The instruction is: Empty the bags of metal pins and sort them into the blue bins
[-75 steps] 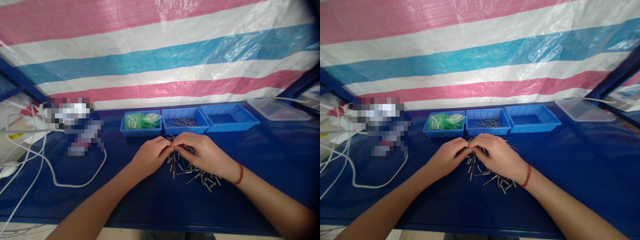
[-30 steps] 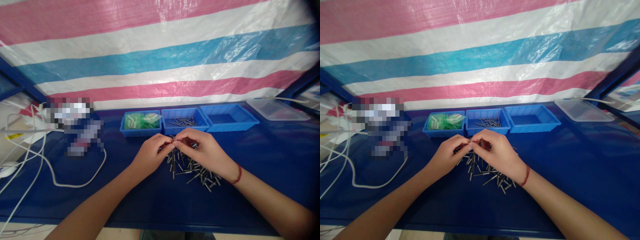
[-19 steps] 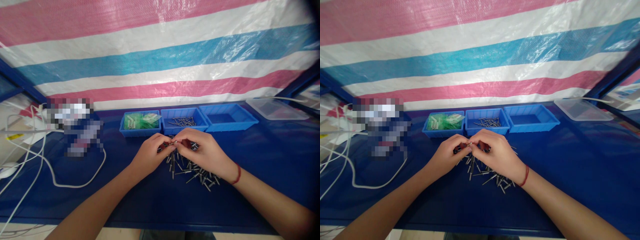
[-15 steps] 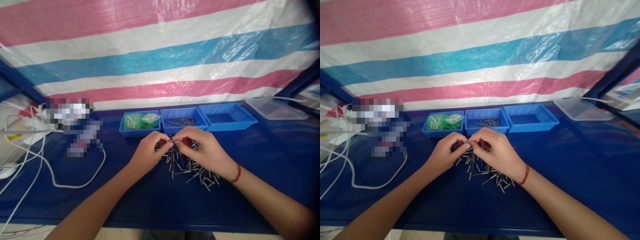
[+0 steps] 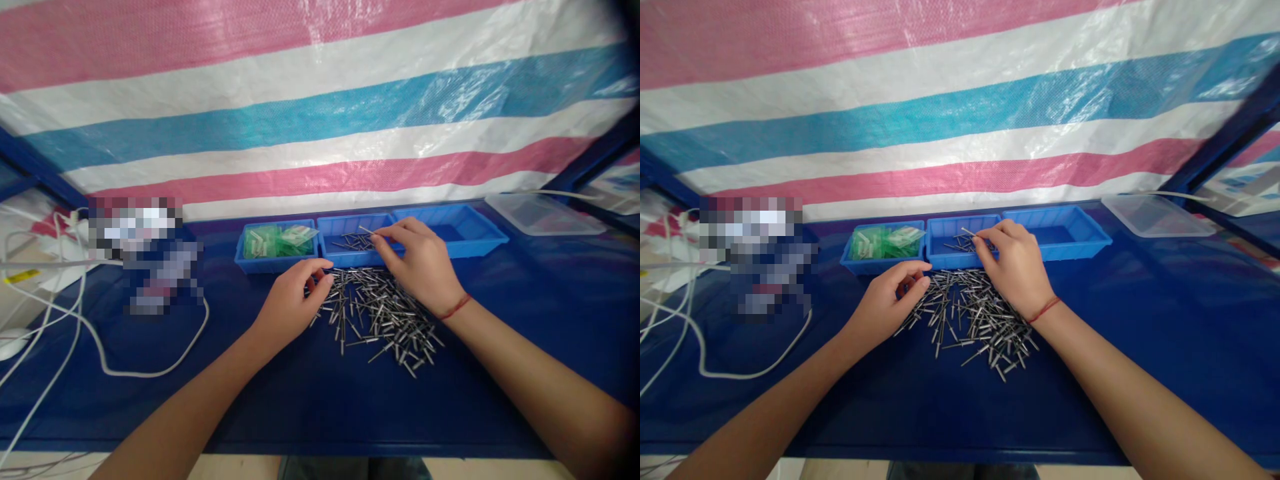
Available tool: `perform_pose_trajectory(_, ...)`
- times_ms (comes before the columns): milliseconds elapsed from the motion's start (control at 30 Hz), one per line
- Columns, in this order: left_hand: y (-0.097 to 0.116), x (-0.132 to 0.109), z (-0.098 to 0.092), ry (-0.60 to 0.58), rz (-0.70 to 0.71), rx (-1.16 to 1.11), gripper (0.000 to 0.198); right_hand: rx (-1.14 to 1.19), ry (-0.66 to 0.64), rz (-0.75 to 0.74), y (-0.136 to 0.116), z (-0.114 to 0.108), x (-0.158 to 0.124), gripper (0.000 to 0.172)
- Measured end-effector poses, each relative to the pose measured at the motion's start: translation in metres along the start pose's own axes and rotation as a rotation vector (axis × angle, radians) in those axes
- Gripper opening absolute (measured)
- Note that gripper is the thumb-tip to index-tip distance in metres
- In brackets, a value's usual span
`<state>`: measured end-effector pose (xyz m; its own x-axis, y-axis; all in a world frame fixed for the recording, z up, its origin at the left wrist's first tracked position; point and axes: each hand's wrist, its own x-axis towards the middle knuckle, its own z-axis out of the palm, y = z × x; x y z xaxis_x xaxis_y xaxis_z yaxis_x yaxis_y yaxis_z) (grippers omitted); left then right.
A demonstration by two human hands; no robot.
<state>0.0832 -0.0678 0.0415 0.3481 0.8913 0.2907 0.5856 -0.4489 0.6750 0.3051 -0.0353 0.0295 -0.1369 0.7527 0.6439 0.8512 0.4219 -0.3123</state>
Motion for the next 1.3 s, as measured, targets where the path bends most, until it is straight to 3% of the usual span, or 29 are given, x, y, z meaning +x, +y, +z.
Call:
perform_pose_trajectory(167, 0.0, -0.001, -0.001, -0.162, 0.098, 0.08, 0.018, -0.168, -0.002, 0.051, 0.005, 0.001, 0.002, 0.029)
perform_pose_trajectory(367, 0.004, -0.004, 0.003, -0.343, 0.331, 0.269, 0.018, 0.085, -0.081, 0.013, -0.015, -0.02, 0.001, 0.019)
perform_pose_trajectory(433, 0.005, -0.004, 0.006, -0.348, 0.345, 0.316, 0.019, 0.125, -0.139, -0.002, -0.019, -0.025, 0.0, 0.014)
perform_pose_trajectory(533, 0.005, -0.004, 0.008, -0.325, 0.323, 0.353, 0.021, 0.163, -0.328, -0.08, -0.018, -0.028, -0.001, 0.01)
perform_pose_trajectory(767, -0.001, -0.003, 0.006, -0.268, 0.273, 0.362, 0.02, 0.097, -0.667, -0.207, -0.015, -0.023, -0.004, 0.018)
perform_pose_trajectory(1300, 0.0, -0.003, 0.007, -0.297, 0.269, 0.347, 0.019, -0.207, -0.675, -0.192, -0.036, -0.015, -0.009, 0.017)
